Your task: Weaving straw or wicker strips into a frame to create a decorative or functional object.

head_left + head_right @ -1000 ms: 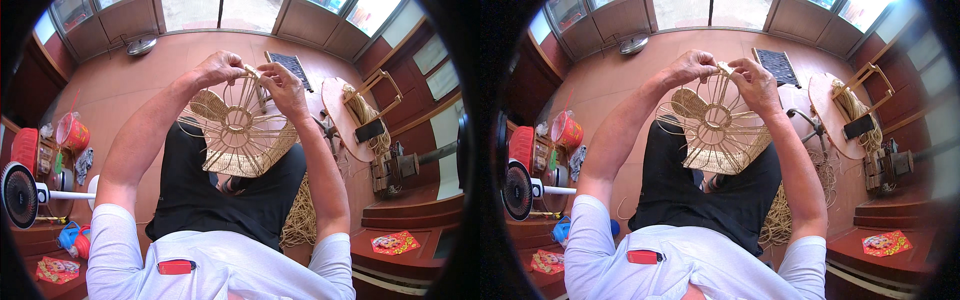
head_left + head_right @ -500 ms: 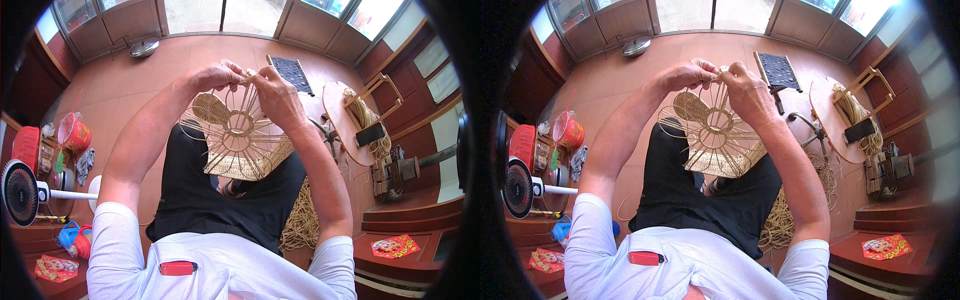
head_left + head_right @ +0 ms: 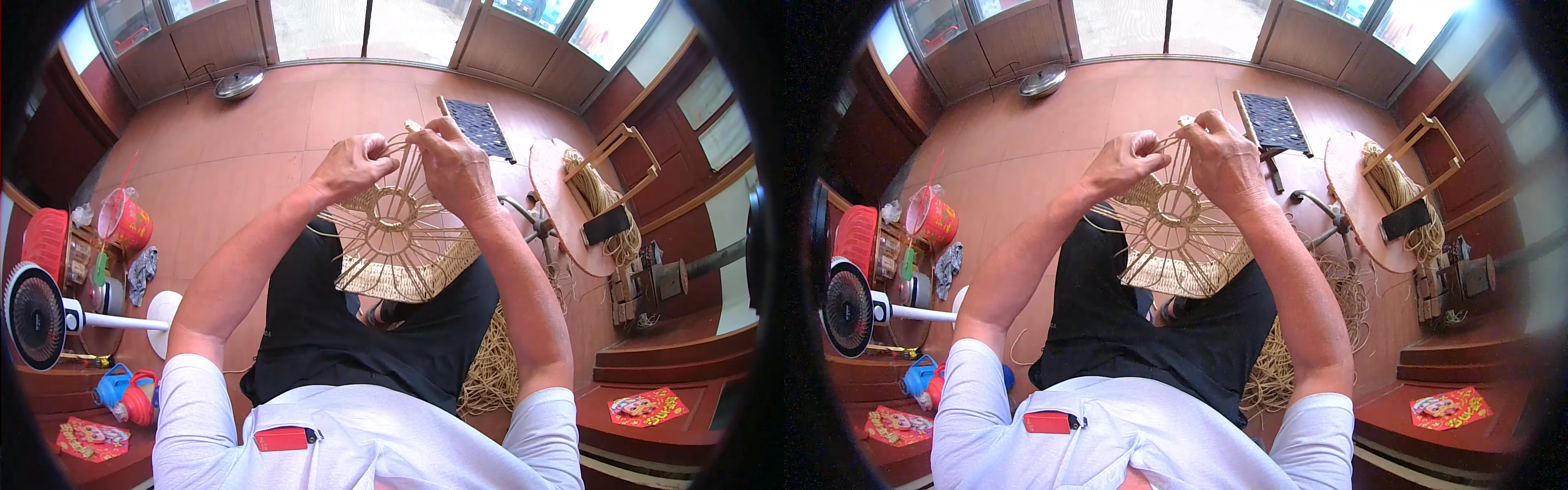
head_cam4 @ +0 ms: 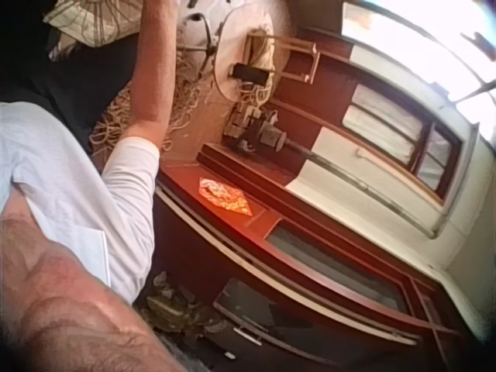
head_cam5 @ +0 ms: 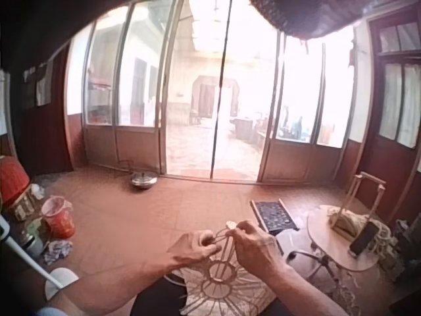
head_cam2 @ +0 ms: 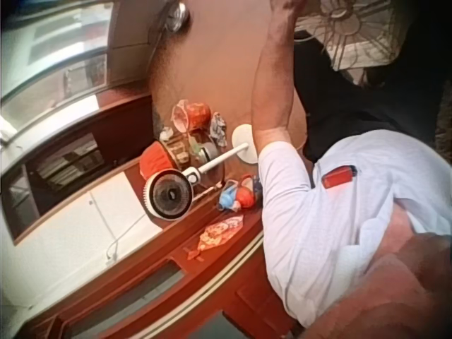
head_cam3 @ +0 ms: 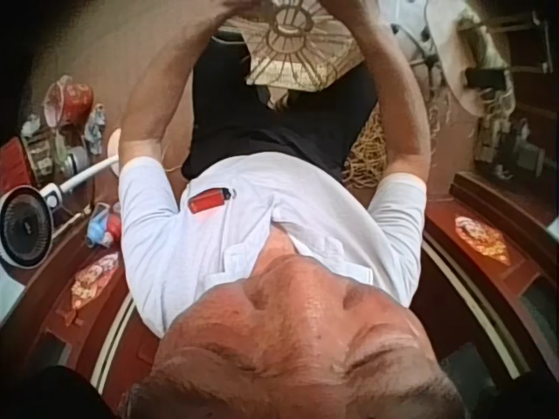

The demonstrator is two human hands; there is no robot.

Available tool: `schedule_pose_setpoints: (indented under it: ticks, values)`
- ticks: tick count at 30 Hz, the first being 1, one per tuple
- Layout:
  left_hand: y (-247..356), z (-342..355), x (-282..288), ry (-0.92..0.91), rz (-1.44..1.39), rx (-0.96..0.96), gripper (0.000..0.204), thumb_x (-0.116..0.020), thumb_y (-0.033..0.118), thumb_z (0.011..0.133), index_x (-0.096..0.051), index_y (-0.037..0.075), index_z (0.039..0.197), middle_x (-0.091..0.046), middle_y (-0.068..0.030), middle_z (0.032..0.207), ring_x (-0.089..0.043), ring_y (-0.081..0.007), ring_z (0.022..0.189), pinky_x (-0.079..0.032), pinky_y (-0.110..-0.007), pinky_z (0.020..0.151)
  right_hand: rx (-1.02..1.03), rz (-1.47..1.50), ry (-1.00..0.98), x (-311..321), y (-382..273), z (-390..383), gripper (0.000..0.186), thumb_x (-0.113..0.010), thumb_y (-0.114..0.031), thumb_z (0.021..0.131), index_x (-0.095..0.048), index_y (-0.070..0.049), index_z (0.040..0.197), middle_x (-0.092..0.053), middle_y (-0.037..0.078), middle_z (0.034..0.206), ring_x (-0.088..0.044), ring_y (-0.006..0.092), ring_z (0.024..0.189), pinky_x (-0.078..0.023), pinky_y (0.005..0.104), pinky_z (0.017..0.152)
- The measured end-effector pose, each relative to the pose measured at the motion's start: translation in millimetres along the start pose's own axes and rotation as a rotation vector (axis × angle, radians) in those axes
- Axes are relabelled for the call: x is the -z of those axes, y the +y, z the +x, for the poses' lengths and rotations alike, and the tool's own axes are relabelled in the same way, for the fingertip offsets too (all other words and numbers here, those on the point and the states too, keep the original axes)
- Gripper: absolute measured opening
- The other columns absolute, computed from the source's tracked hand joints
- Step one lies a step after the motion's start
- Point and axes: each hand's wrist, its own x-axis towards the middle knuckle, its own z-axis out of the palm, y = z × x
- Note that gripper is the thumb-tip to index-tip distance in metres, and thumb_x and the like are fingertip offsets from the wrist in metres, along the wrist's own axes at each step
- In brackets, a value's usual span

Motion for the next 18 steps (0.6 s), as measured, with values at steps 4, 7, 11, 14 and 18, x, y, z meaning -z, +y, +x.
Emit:
schedule_pose_setpoints:
  ticks: [4, 7, 11, 14, 18]
  values:
    - [2, -9, -13, 0.386, 0.643, -0.381, 0.020, -0.068, 0.022, 0.105, -0.073, 0.003, 0.101, -0.073, -0.0165, 0.096, -0.072, -0.0357, 0.099, -0.057, -0.049, 0.083, -0.022, 0.004, -0.039, 1, -3, -3, 0.021, -0.064, -0.007, 0.103, -0.079, -0.013, 0.117, -0.072, 0.011, 0.116, -0.080, 0.0334, 0.096, -0.065, 0.0476, 0.085]
    - [14, -20, -13, 0.530, 0.873, -0.572, 0.016, -0.068, 0.020, 0.104, -0.074, 0.005, 0.105, -0.073, -0.0167, 0.097, -0.072, -0.0343, 0.102, -0.058, -0.048, 0.084, -0.042, 0.025, 0.005, 0, -4, -6, 0.017, -0.066, -0.012, 0.103, -0.078, -0.013, 0.115, -0.073, 0.011, 0.115, -0.079, 0.0334, 0.095, -0.065, 0.0474, 0.085]
    - [62, -37, -5, 0.396, 0.498, -0.493, 0.027, -0.066, 0.025, 0.111, -0.074, 0.003, 0.098, -0.067, -0.0127, 0.080, -0.069, -0.0281, 0.082, -0.057, -0.043, 0.077, -0.038, 0.027, 0.063, 3, -13, -11, 0.015, -0.071, -0.022, 0.102, -0.077, -0.014, 0.114, -0.072, 0.011, 0.114, -0.079, 0.0335, 0.095, -0.064, 0.0470, 0.083]
    - [66, -37, 9, 0.273, 0.063, -0.272, 0.040, -0.064, 0.034, 0.116, -0.075, 0.005, 0.091, -0.052, -0.0019, 0.062, -0.052, -0.0134, 0.061, -0.048, -0.035, 0.062, -0.026, 0.023, 0.131, -1, -21, -10, 0.014, -0.076, -0.026, 0.102, -0.076, -0.015, 0.111, -0.073, 0.010, 0.111, -0.078, 0.0329, 0.095, -0.063, 0.0458, 0.081]
    - [99, -56, 53, 0.123, -0.173, -0.216, 0.044, -0.062, 0.043, 0.117, -0.077, 0.010, 0.092, -0.059, 0.0048, 0.075, -0.049, -0.0065, 0.069, -0.042, -0.026, 0.063, -0.037, -0.011, 0.189, -10, -16, -13, 0.011, -0.080, -0.026, 0.101, -0.074, -0.017, 0.105, -0.070, 0.006, 0.100, -0.076, 0.0295, 0.090, -0.061, 0.0451, 0.074]
